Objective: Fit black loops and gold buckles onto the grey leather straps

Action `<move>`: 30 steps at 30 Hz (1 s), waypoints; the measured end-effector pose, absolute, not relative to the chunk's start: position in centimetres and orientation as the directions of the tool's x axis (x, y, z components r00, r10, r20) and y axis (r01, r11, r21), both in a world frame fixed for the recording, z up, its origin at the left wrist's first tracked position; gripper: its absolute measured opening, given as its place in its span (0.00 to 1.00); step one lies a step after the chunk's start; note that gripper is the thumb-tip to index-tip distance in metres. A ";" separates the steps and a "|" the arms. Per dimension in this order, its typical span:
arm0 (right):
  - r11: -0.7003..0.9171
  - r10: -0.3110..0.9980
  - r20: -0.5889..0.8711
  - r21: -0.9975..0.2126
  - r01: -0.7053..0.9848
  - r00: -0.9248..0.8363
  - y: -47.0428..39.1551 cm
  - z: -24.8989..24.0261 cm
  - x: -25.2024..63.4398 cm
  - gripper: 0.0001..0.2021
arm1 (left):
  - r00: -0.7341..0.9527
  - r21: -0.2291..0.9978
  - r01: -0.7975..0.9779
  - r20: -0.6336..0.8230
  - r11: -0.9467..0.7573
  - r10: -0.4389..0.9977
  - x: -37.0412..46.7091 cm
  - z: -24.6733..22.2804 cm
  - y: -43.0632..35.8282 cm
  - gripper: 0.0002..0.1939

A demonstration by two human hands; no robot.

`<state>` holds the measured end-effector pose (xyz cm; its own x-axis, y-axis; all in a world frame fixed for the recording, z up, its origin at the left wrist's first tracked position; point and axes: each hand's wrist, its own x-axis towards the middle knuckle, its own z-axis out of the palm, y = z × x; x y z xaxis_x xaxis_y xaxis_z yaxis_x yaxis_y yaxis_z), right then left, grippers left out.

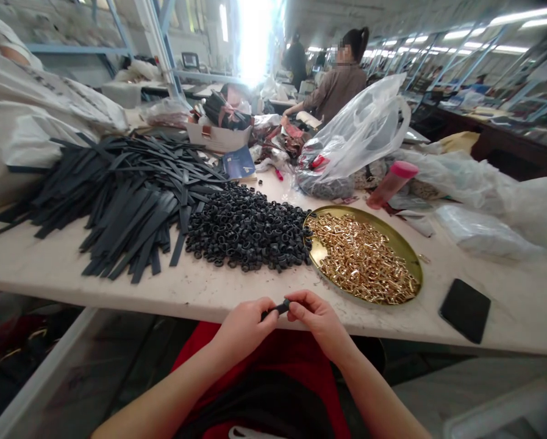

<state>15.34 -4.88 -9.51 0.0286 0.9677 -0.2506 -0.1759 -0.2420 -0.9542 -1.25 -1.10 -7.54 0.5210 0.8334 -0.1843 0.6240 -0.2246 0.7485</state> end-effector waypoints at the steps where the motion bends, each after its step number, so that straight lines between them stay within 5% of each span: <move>1: -0.261 0.963 -0.269 -0.947 -0.186 0.019 -4.8 -9.6 15.4 0.12 | 0.532 0.752 0.621 -0.195 -0.223 0.824 -1.2 -7.5 -0.9 0.11; 8: -0.373 0.904 -0.424 -0.717 -0.589 -0.057 -3.8 -10.7 14.3 0.12 | 0.472 0.848 0.526 -0.233 -0.059 0.850 0.0 -7.5 -0.4 0.12; 16: -0.355 0.920 -0.391 -0.807 -0.473 -0.022 -4.1 -10.8 13.8 0.10 | 0.532 0.938 0.335 -0.269 0.091 0.803 -0.2 -8.4 0.0 0.11; 21: -0.320 0.934 -0.349 -0.733 -0.600 -0.071 -4.6 -10.0 13.8 0.17 | 0.529 0.929 0.322 -0.338 0.184 0.778 -0.5 -8.3 -0.2 0.10; 25: -0.404 0.902 -0.412 -0.698 -0.592 -0.130 -5.4 -9.8 13.5 0.11 | 0.493 0.893 0.441 -0.329 0.094 0.806 -0.9 -7.5 -0.7 0.11; 30: -0.531 0.844 -0.431 -0.593 -0.606 -0.317 -6.8 -9.7 12.9 0.15 | 0.428 0.788 0.614 -0.284 -0.046 0.858 -1.4 -6.6 -1.8 0.08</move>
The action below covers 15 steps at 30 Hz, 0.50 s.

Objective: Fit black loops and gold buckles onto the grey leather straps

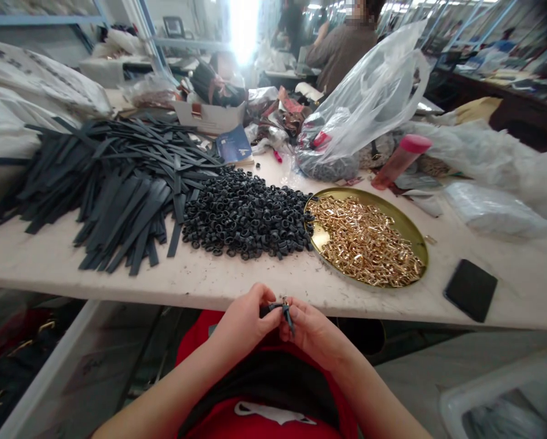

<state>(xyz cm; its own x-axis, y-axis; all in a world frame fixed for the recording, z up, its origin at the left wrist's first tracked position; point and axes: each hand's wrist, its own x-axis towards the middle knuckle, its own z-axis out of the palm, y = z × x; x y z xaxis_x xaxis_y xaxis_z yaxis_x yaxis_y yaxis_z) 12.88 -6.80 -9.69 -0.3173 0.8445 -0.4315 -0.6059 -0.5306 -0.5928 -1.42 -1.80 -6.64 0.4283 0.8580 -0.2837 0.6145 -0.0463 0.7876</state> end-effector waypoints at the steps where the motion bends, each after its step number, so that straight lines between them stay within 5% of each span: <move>1: -0.516 0.853 -0.424 -0.595 -0.616 -0.305 -7.0 -9.6 12.8 0.15 | 0.433 0.791 0.608 -0.269 -0.059 0.860 -1.5 -6.5 -2.1 0.07; 5: -0.337 0.933 -0.354 -0.796 -0.503 -0.066 -7.9 -9.2 12.5 0.14 | 0.499 0.895 0.442 -0.303 0.062 0.812 -1.7 -5.8 -3.7 0.08; 10: -0.118 0.941 -0.082 -0.989 0.093 0.328 -8.6 -8.9 12.7 0.10 | 0.567 0.939 0.191 -0.343 0.286 0.749 -2.1 -5.4 -5.0 0.11; 15: -0.008 0.998 0.013 -0.938 0.347 0.057 -9.6 -8.9 13.1 0.05 | 0.606 0.910 0.163 -0.397 0.382 0.689 -1.8 -6.1 -5.1 0.10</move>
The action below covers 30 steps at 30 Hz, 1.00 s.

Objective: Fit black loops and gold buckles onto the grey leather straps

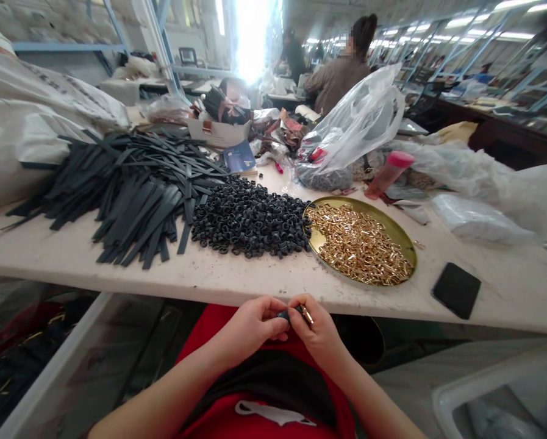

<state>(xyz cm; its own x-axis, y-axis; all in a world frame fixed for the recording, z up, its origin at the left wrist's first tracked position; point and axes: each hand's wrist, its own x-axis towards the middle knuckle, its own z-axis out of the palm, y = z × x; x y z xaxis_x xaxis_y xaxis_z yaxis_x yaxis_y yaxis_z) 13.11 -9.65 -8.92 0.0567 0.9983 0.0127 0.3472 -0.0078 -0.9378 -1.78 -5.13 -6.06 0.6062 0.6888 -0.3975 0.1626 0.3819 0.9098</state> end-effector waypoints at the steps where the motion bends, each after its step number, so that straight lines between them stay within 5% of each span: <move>1: 0.004 1.000 0.006 -0.924 0.382 0.005 -9.8 -8.9 13.2 0.05 | 0.610 0.896 0.157 -0.419 0.415 0.673 -1.7 -6.3 -5.1 0.10; 9: 0.080 0.983 -0.032 -0.808 0.583 -0.180 -9.5 -8.3 14.0 0.04 | 0.656 0.847 0.170 -0.479 0.504 0.583 -2.2 -7.6 -4.6 0.12; 14: 0.033 0.970 -0.087 -0.879 0.476 -0.228 -9.0 -8.9 14.5 0.05 | 0.669 0.854 0.158 -0.462 0.496 0.583 -1.9 -7.9 -3.9 0.12; 21: 0.009 0.999 -0.013 -0.916 0.402 -0.051 -7.8 -10.8 14.2 0.07 | 0.661 0.829 0.500 -0.552 0.250 0.508 -2.0 -7.1 -1.3 0.09; 30: 0.063 0.998 0.044 -0.879 0.472 -0.051 -5.5 -11.2 14.6 0.08 | 0.654 0.820 0.562 -0.521 0.109 0.549 -1.2 -5.8 1.1 0.12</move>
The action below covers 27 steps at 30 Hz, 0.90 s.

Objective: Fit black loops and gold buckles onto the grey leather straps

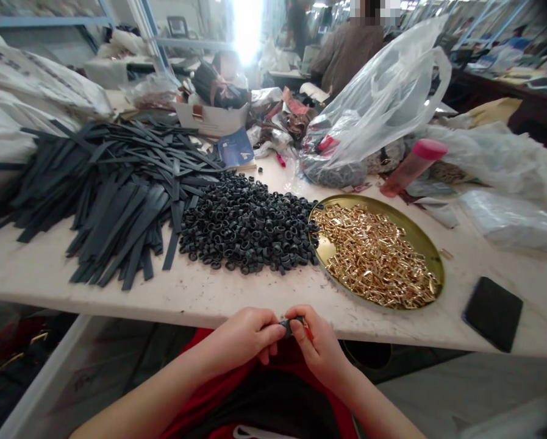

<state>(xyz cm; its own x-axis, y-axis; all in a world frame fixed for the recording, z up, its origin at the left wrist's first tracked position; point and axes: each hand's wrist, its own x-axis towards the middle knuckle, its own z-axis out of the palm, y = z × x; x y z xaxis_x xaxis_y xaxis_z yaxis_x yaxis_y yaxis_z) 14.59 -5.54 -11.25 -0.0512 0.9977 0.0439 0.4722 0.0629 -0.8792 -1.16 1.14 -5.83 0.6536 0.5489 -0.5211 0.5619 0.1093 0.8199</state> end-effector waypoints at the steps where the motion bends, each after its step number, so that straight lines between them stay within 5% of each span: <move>1: 0.080 0.997 0.060 -0.878 0.472 -0.057 -5.4 -11.4 14.5 0.08 | 0.655 0.818 0.569 -0.512 0.083 0.555 -1.1 -5.7 1.3 0.12; 7: 0.110 0.993 0.067 -0.828 0.549 -0.098 -3.7 -12.5 14.5 0.10 | 0.686 0.810 0.577 -0.412 -0.102 0.600 -0.6 -7.5 2.2 0.16; 12: 0.096 0.976 0.219 -0.489 0.867 0.016 -1.5 -13.8 15.8 0.12 | 0.501 0.511 0.781 -0.168 -0.359 0.849 -3.7 -8.4 5.1 0.10; 19: 0.158 0.902 0.431 -0.363 0.918 0.015 -1.0 -15.8 16.2 0.21 | -0.118 0.085 0.990 0.014 0.117 0.993 -16.9 -7.1 9.6 0.12; 27: 0.138 0.858 0.509 -0.364 0.921 0.073 -1.4 -15.2 16.0 0.21 | -0.149 0.071 0.986 0.000 0.149 0.989 -17.0 -8.4 9.3 0.17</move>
